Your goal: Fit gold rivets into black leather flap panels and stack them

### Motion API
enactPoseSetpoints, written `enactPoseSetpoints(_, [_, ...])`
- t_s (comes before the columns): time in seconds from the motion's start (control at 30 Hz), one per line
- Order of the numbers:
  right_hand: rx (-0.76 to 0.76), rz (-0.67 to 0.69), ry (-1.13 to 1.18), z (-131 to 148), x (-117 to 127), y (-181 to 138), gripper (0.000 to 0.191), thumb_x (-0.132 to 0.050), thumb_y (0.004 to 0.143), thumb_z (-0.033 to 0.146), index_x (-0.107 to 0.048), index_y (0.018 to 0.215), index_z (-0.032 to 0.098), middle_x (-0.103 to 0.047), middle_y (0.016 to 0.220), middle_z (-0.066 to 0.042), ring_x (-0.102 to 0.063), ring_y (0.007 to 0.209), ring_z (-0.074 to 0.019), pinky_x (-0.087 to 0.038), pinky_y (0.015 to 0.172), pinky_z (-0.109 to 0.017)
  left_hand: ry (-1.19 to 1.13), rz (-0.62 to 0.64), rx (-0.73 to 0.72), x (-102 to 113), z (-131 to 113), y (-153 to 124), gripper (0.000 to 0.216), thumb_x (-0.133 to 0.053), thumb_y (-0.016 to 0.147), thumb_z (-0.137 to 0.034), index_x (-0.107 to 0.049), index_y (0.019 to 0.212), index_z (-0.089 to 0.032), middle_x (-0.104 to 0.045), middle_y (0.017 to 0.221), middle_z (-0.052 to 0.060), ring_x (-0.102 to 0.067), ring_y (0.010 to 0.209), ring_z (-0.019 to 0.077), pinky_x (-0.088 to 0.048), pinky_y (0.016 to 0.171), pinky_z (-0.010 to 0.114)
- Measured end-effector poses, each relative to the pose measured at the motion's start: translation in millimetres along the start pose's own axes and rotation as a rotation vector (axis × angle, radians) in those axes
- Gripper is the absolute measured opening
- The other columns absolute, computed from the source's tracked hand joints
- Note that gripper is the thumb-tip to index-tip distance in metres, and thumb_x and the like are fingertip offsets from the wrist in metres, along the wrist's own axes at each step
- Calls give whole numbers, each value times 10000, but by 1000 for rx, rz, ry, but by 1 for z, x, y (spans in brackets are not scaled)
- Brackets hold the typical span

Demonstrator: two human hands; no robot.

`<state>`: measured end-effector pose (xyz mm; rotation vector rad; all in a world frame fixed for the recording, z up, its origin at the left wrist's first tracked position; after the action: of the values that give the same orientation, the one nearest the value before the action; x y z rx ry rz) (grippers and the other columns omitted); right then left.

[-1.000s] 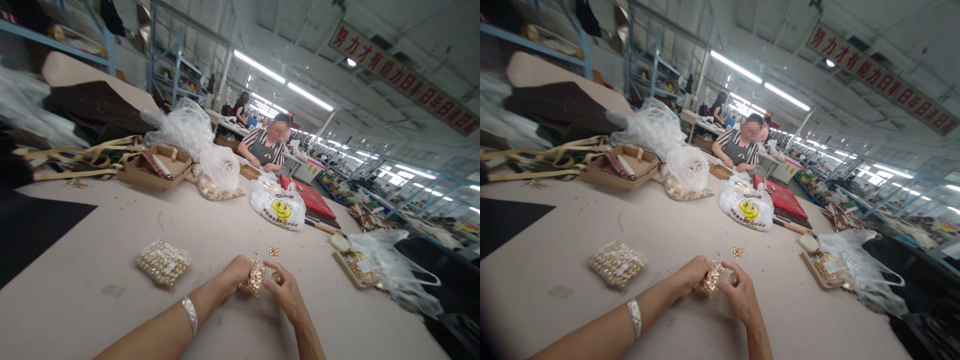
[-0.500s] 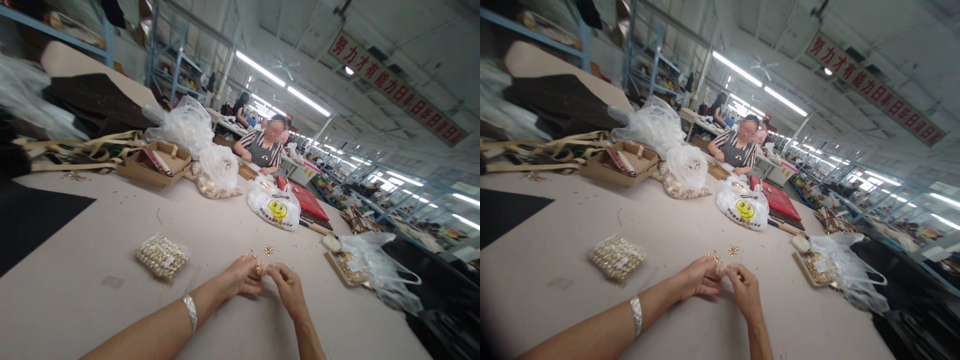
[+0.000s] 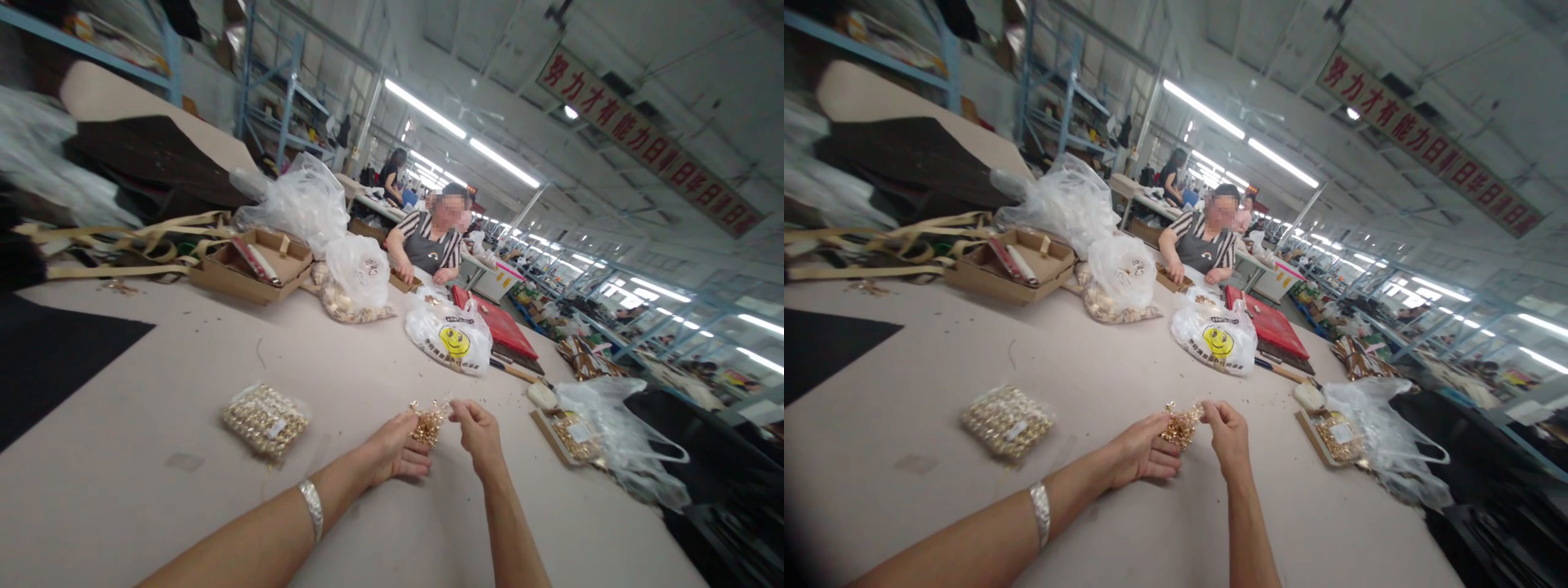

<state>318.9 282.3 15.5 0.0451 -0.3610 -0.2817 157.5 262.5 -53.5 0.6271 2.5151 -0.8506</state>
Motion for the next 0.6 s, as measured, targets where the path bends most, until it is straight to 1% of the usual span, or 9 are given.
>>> enactPoseSetpoints(0.07, [-15,-12,17,-1,0,3,480,-687,731,619,-631,702,143,-580,590,15,-257,394,-36,-181,368,-201,-4,-2,7,0,1,0,469,-272,982,-521,-431,1244,-166,-636,868,116,-693,664,227,-580,696,361])
enactPoseSetpoints(0.2, [-37,-12,59,-2,-1,6,507,-729,672,633,-618,689,138,-595,612,-1,-274,389,-32,-176,354,-195,-15,-3,3,0,0,0,485,-296,974,-536,-448,1237,-157,-639,869,127,-692,670,229,-582,700,355])
enactPoseSetpoints(0.33, [-60,-42,142,0,6,2,545,-702,671,674,-597,765,147,-603,650,-7,-243,386,-21,-179,354,-185,-24,0,-8,1,1,0,521,-325,965,-562,-396,1304,-173,-648,874,133,-699,692,241,-585,700,361])
enactPoseSetpoints(0.47, [-62,-55,191,5,23,-10,572,-655,696,696,-597,857,150,-565,649,12,-225,393,-21,-206,363,-183,1,-10,-41,1,0,0,532,-339,972,-553,-290,1396,-235,-641,865,109,-707,692,234,-583,677,345])
enactPoseSetpoints(0.6, [-29,-84,154,8,45,-27,558,-579,761,691,-604,891,149,-548,668,18,-219,395,-29,-225,367,-196,47,-8,-85,-1,-3,-2,524,-376,987,-492,-218,1447,-296,-621,851,69,-712,689,216,-581,674,331])
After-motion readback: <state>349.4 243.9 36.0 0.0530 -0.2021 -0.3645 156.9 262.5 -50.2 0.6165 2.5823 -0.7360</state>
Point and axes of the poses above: each hand's wrist, its own y-axis towards the middle knuckle, its own x-axis out of the back of the hand, z = x × y, the point moved 7 cm from there along y, towards the middle knuckle
